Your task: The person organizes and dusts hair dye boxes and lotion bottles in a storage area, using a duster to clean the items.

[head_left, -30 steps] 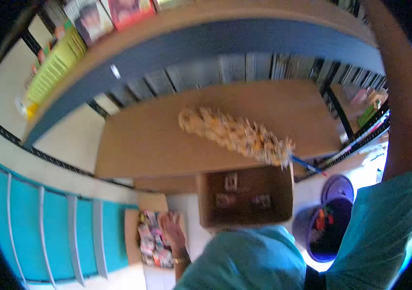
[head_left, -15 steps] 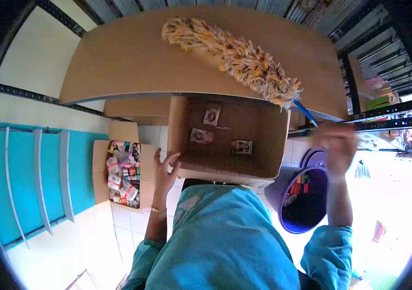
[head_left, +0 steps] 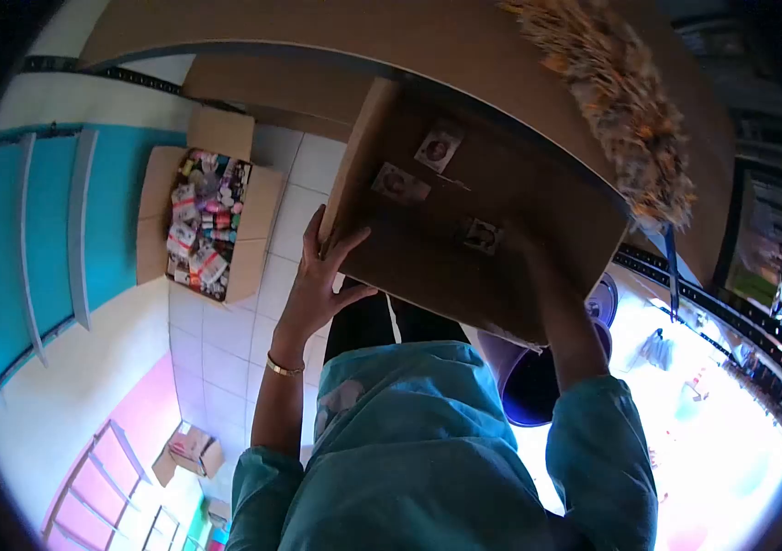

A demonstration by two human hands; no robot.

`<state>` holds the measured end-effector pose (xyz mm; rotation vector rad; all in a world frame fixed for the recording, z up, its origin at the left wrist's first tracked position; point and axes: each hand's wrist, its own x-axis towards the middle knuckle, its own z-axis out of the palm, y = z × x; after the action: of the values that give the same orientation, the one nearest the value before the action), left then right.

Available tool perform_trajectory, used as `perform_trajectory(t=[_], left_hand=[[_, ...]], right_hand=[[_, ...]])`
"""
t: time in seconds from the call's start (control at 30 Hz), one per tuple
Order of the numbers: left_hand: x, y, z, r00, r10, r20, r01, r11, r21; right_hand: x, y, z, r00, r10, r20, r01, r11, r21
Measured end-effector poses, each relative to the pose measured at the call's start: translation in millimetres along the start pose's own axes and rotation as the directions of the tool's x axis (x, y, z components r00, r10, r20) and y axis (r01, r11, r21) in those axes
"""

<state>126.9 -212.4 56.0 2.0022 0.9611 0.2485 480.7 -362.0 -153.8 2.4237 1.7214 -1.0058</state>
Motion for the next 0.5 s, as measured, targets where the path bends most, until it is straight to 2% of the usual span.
perform_trajectory(t=[0.2,0.27,0.3,0.33,0.37,0.43,0.47,0.5], left_hand=[[-1,-4,7,0.995,-0.089,-0.038,0.089,0.996,-0.013],[0,-3,7,0.993,-0.107,-0.045,0.107,0.994,-0.007],[0,-5,7,0.994,-0.096,-0.059,0.096,0.995,-0.009],[-1,-8,9,0.994,-0.084,-0.067,0.083,0.996,-0.014],[-1,-8,11,0.994,-0.071,-0.079,0.070,0.997,-0.022],[0,-6,9,0.994,-0.084,-0.072,0.081,0.996,-0.036],[-1,-2,8,0.994,-0.085,-0.068,0.082,0.996,-0.041],[-4,4,6,0.994,-0.083,-0.066,0.091,0.989,0.114]], right_hand=[[6,-3,46,0.992,0.086,-0.097,-0.090,0.995,-0.034],[7,0,56,0.987,0.062,-0.149,-0.073,0.995,-0.068],[1,-13,50,0.984,-0.045,-0.172,0.006,0.976,-0.220],[5,-1,65,0.987,0.110,-0.114,-0.097,0.989,0.112],[17,27,87,0.972,0.235,-0.011,-0.209,0.884,0.418],[24,32,78,0.956,0.277,0.100,-0.286,0.792,0.539],[23,29,68,0.968,0.237,0.084,-0.251,0.882,0.400],[18,10,45,0.981,0.185,0.064,-0.196,0.934,0.298]])
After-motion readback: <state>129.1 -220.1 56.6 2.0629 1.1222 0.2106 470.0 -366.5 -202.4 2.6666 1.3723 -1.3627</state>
